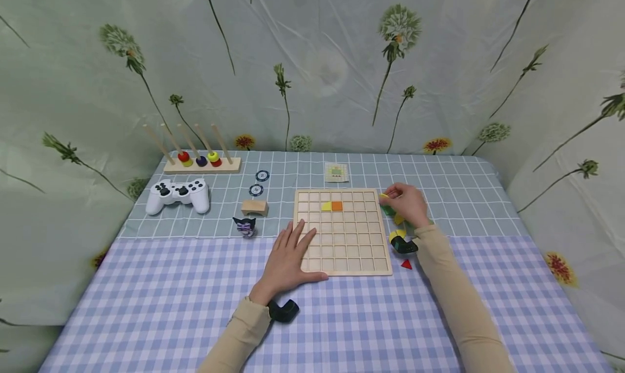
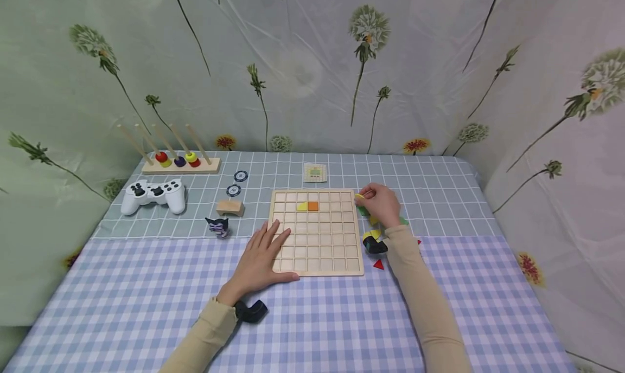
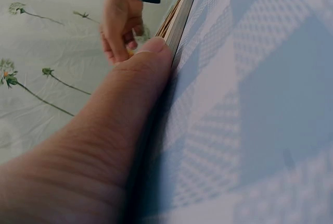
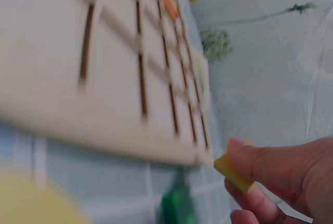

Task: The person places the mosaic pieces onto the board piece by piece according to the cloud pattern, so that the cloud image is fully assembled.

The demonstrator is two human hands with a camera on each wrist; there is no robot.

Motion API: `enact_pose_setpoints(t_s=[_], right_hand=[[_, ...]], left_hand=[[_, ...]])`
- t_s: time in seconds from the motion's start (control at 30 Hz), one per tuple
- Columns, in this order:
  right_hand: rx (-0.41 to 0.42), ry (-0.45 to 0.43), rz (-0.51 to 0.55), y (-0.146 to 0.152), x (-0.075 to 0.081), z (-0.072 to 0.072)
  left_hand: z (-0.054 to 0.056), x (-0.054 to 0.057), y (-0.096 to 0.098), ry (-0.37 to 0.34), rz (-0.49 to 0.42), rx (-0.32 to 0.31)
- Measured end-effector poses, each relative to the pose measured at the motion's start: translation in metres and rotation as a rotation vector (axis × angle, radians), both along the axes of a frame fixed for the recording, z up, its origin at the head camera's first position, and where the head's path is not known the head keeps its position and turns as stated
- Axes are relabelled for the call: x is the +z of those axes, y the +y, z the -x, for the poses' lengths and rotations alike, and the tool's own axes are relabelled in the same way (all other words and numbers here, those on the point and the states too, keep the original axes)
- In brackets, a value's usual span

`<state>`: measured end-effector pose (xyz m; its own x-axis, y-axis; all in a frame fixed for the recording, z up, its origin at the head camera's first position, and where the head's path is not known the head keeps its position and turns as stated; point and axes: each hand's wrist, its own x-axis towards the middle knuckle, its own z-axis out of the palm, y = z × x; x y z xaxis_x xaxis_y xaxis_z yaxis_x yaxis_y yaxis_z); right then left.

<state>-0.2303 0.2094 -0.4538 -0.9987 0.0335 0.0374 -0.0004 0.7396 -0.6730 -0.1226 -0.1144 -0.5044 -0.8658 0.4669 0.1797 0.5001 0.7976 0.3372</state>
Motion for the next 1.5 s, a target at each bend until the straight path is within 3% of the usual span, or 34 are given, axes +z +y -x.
enact_pose_setpoints(t_s=[0.23,0.47,0.77,1.2,1.5], right_hand=[[0.077,0.007,0.069,-0.032,0.009,-0.004],[0.107,-0.033,0.108,-0.058,-0.004,-0.001],[0.093,0.007,0.094,-0.072,-0.012,-0.001],[0.118,0.061,-0.061,-0.079,-0.015,-0.004],[0.120,0.057,-0.078,-0.076,-0.014,-0.004]], left_hand=[[0.000,0.002,-0.001,-0.007,0.003,0.001],[0.000,0.002,0.000,-0.017,0.010,0.009],[0.001,-0.001,0.001,-0.005,-0.003,0.006],[0.001,0.000,0.000,0.007,0.013,0.015],[0.000,0.000,0.001,-0.008,0.023,0.015]])
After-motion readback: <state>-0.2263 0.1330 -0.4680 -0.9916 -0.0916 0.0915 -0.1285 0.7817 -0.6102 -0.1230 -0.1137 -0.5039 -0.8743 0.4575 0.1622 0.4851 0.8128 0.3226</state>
